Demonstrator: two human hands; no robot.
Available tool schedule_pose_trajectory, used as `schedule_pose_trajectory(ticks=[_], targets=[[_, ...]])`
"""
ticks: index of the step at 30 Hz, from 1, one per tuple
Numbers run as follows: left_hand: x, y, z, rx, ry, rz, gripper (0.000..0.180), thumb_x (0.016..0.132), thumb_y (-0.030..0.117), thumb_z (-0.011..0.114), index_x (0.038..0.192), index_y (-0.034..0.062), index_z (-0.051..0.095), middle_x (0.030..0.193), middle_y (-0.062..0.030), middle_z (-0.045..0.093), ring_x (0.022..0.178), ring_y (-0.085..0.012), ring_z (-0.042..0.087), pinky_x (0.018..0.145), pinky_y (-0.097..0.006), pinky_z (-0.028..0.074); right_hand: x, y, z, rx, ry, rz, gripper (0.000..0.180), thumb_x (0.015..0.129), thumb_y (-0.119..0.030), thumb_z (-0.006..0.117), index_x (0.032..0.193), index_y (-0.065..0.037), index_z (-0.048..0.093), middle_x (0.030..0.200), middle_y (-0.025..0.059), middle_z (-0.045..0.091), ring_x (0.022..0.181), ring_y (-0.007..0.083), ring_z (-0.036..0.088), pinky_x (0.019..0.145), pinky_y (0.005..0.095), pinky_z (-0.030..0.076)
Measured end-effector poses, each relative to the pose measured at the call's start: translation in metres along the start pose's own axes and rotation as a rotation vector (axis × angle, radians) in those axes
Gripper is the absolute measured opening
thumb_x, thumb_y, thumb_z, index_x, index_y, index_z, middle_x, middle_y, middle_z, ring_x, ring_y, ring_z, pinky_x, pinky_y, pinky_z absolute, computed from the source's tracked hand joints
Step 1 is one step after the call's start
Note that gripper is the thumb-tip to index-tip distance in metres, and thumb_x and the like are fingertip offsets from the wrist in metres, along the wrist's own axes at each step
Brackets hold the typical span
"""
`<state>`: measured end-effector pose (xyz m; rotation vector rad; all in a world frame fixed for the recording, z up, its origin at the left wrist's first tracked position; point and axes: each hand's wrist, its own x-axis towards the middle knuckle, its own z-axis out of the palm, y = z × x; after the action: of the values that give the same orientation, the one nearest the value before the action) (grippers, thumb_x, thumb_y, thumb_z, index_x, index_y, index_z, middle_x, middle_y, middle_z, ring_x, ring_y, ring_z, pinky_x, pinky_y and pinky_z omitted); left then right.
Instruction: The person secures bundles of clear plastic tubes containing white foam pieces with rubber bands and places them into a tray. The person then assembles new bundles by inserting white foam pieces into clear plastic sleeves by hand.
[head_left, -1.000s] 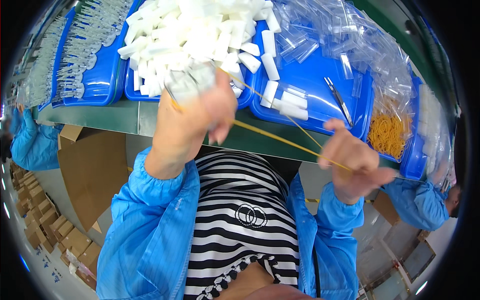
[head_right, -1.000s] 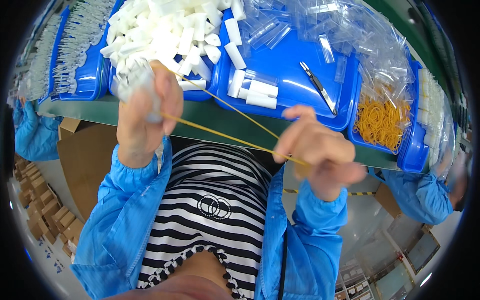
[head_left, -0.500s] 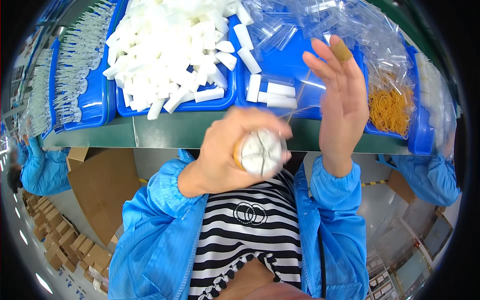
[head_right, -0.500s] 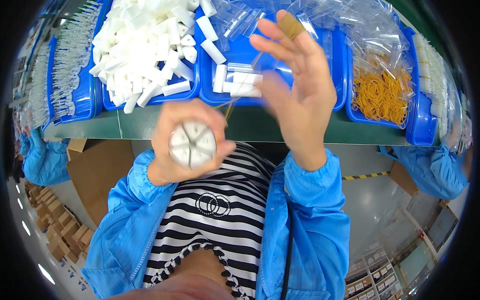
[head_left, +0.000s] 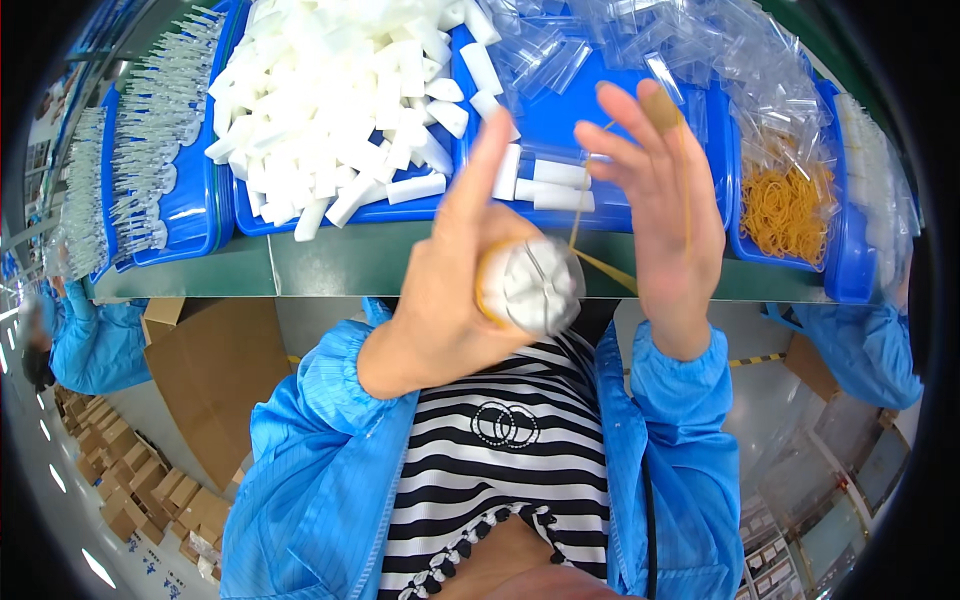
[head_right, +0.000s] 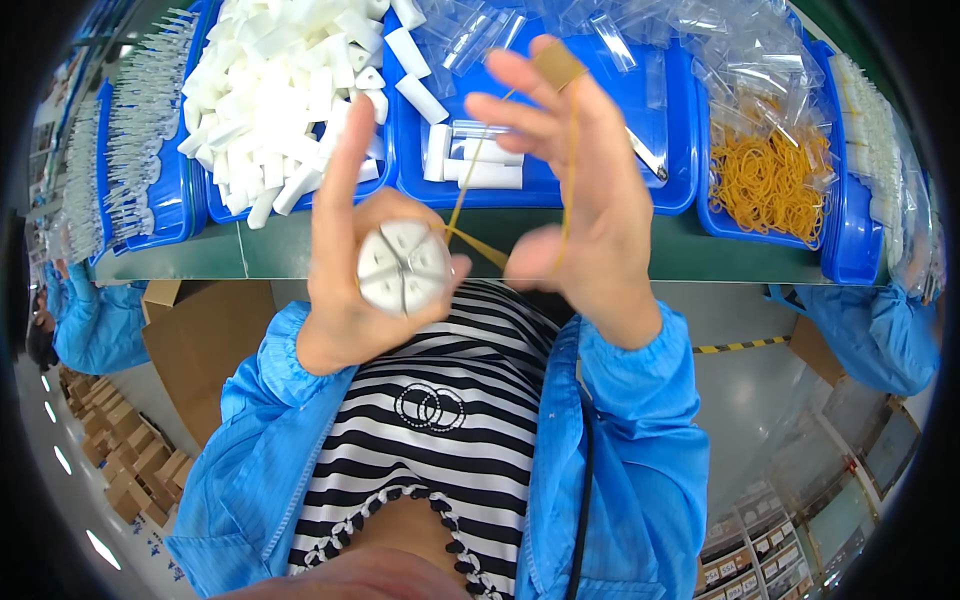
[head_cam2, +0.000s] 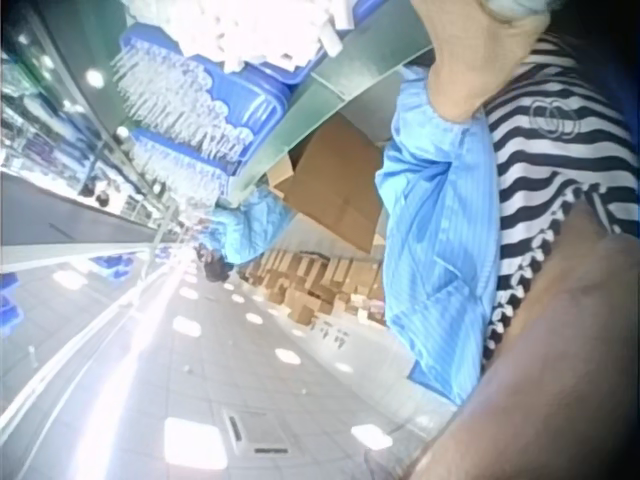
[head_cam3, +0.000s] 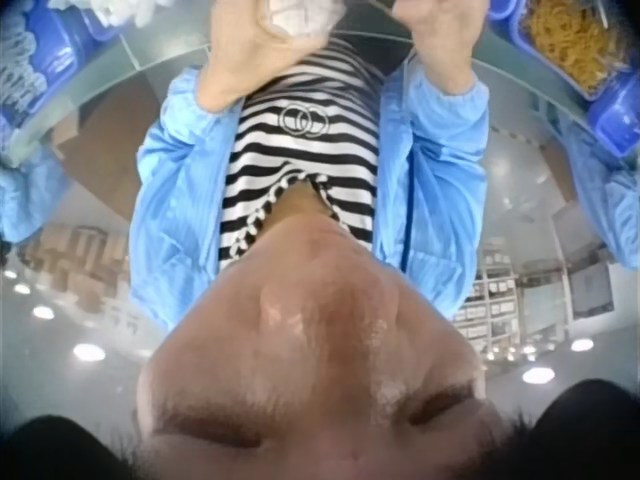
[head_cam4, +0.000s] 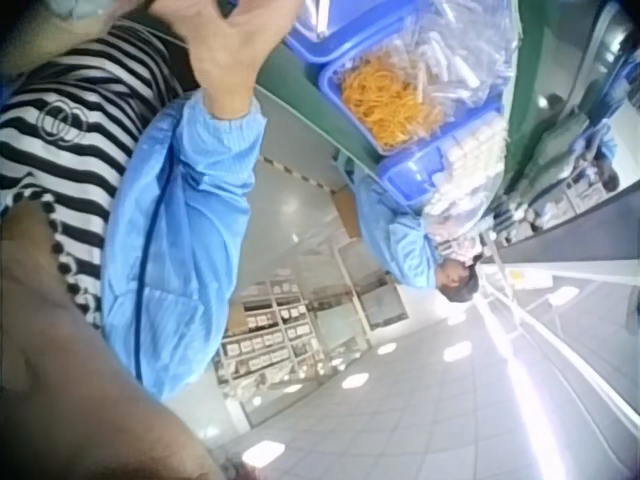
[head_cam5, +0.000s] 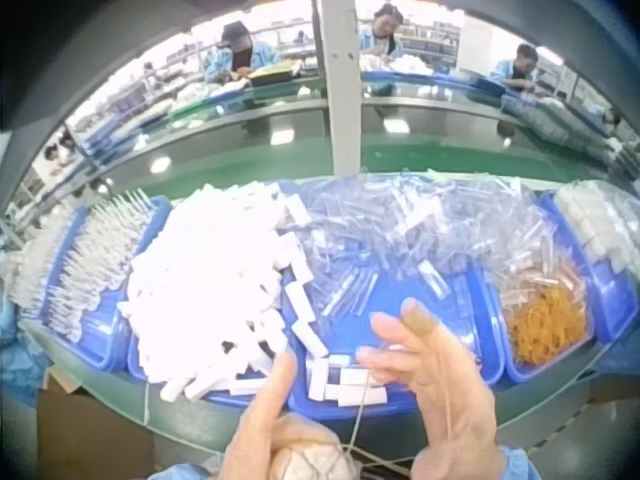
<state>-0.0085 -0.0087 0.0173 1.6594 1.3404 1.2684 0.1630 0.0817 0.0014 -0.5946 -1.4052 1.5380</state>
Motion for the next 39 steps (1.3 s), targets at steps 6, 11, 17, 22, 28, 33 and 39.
schedule_pose_trajectory(ticks=[6, 11, 17, 22, 28, 33, 39], targets=[[-0.005, -0.012, 0.006, 0.192, -0.036, -0.105, 0.112, 0.07, 0.004, 0.08, 0.153, -0.0032, 0.006, 0.101, -0.0172, 0.067, 0.08, -0.0288, 0.068, 0.073, -0.034, 0.054, -0.006, -0.028, 0.015, -0.707, -0.424, -0.273, 0.088, 0.055, -0.03, 0.091, 0.13, -0.003, 0.053, 0.129, 0.0132, 0.058, 0.111, 0.031, 0.059, 0.091, 0.0402, 0.046], [-0.006, -0.015, 0.009, 0.305, -0.03, 0.017, 0.11, 0.072, 0.004, 0.076, 0.155, 0.0018, 0.004, 0.09, -0.0139, 0.068, 0.073, -0.0391, 0.067, 0.065, -0.043, 0.055, -0.011, -0.021, 0.021, -0.668, -0.373, -0.255, 0.066, 0.062, -0.01, 0.083, 0.121, -0.002, 0.055, 0.114, 0.0126, 0.06, 0.095, 0.0322, 0.058, 0.082, 0.0413, 0.046], [0.001, -0.01, 0.005, -0.074, -0.1, -0.11, 0.093, 0.075, 0.006, 0.078, 0.153, 0.0054, 0.026, 0.127, -0.017, 0.059, 0.109, -0.0288, 0.064, 0.093, -0.036, 0.05, -0.006, -0.022, 0.017, -0.439, -0.349, -0.113, 0.06, 0.064, -0.005, 0.078, 0.12, -0.003, 0.055, 0.117, 0.015, 0.059, 0.104, 0.0324, 0.055, 0.09, 0.04, 0.046], [0.008, -0.002, -0.012, -0.764, -0.149, -0.627, 0.07, 0.081, 0.009, 0.078, 0.142, 0.003, 0.043, 0.11, -0.0075, 0.062, 0.1, -0.0125, 0.06, 0.088, -0.026, 0.048, -0.02, -0.023, 0.009, -0.719, -0.203, -0.279, 0.072, 0.062, -0.007, 0.083, 0.129, -0.006, 0.055, 0.13, 0.0124, 0.057, 0.114, 0.0316, 0.055, 0.094, 0.0391, 0.044], [0.002, 0.003, -0.001, -1.039, -0.148, -0.658, 0.078, 0.081, 0.013, 0.08, 0.144, 0.002, 0.035, 0.111, -0.0098, 0.062, 0.103, -0.0172, 0.06, 0.091, -0.032, 0.05, -0.016, -0.009, 0.008, -0.747, -0.231, -0.362, 0.073, 0.059, -0.01, 0.087, 0.126, -0.004, 0.057, 0.128, 0.013, 0.06, 0.106, 0.0316, 0.059, 0.088, 0.039, 0.049], [-0.007, -0.013, -0.012, -0.632, 0.004, -0.269, 0.093, 0.067, 0.015, 0.091, 0.143, 0.002, 0.039, 0.127, -0.0155, 0.059, 0.118, -0.0252, 0.056, 0.096, -0.038, 0.049, -0.015, -0.024, -0.003, -0.558, -0.214, -0.092, 0.069, 0.06, -0.011, 0.088, 0.122, -0.002, 0.058, 0.128, 0.014, 0.061, 0.109, 0.031, 0.06, 0.093, 0.0389, 0.048], [-0.005, -0.016, -0.022, 0.033, -0.04, 0.18, 0.075, 0.06, 0.02, 0.093, 0.124, -0.0014, 0.06, 0.12, -0.016, 0.066, 0.108, -0.0291, 0.063, 0.093, -0.037, 0.05, -0.015, -0.024, -0.009, -0.525, -0.362, -0.159, 0.072, 0.06, -0.014, 0.089, 0.123, 0.0, 0.056, 0.123, 0.0153, 0.063, 0.107, 0.0309, 0.06, 0.092, 0.0393, 0.049]])
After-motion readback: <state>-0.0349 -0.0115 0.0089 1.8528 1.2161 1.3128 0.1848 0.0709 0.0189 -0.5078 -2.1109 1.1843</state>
